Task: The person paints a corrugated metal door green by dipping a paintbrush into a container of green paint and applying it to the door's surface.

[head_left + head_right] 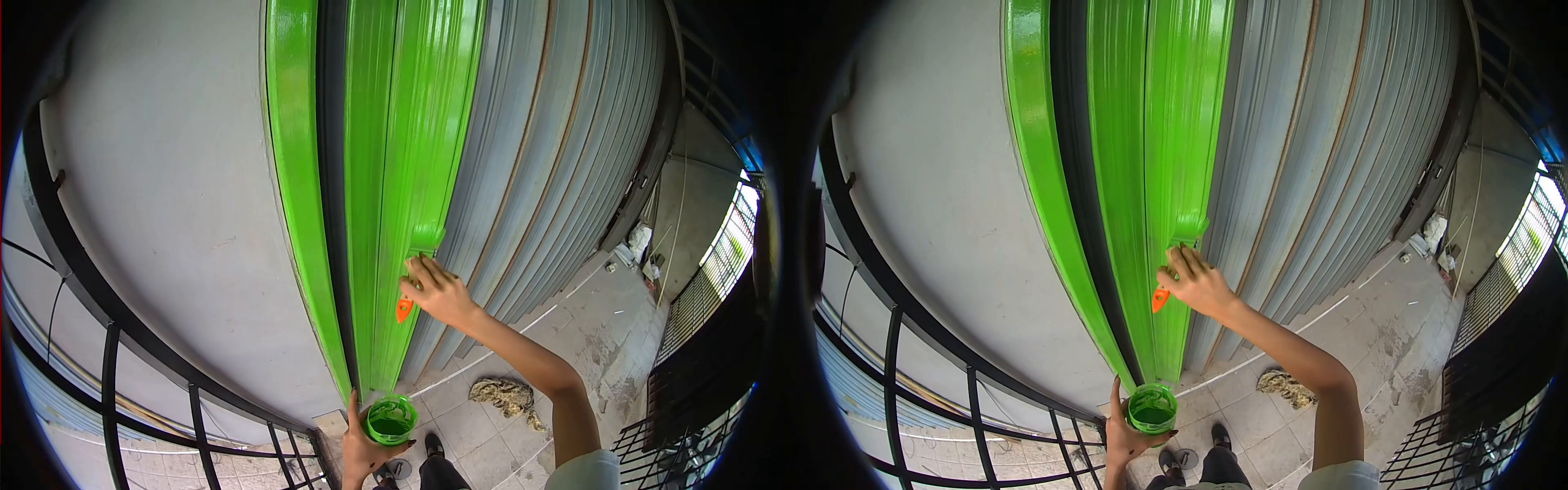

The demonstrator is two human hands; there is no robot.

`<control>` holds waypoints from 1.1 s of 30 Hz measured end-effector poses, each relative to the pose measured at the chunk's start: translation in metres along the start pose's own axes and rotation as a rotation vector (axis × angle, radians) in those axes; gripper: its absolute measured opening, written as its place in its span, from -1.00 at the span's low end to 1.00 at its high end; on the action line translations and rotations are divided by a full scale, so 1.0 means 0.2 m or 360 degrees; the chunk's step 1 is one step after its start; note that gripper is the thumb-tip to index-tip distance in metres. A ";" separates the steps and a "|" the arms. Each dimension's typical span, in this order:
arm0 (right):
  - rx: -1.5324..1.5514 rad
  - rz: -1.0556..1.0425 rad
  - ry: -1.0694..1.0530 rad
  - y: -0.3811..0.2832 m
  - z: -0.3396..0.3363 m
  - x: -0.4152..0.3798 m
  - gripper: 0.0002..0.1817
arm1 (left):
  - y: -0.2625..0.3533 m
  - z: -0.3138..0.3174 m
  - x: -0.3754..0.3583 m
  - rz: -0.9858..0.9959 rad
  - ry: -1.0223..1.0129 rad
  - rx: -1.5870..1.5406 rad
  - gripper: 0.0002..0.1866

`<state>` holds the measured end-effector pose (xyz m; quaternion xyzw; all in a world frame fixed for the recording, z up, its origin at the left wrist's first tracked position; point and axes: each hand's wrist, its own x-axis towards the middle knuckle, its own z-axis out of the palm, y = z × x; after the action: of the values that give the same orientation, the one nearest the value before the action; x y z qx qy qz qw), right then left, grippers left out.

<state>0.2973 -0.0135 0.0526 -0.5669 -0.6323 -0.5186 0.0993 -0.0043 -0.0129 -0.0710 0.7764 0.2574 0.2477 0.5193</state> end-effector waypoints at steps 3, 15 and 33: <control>0.0253 -0.0055 -0.0239 -0.09 0.00 -0.07 -0.88 | 0.00 0.00 -0.01 0.0014 0.0007 -0.0005 0.44; -0.0142 -0.0112 0.0432 0.45 -0.30 0.65 -0.87 | 0.02 0.00 0.03 0.0093 0.0026 -0.0015 0.45; 0.0532 -0.0152 -0.0493 -0.20 0.20 -0.12 -0.72 | -0.03 -0.03 0.00 0.0168 0.0015 -0.0050 0.47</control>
<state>0.2910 0.0093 -0.0029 -0.5849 -0.7432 -0.3175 0.0689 -0.0088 -0.0075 -0.0758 0.7795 0.2145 0.2824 0.5164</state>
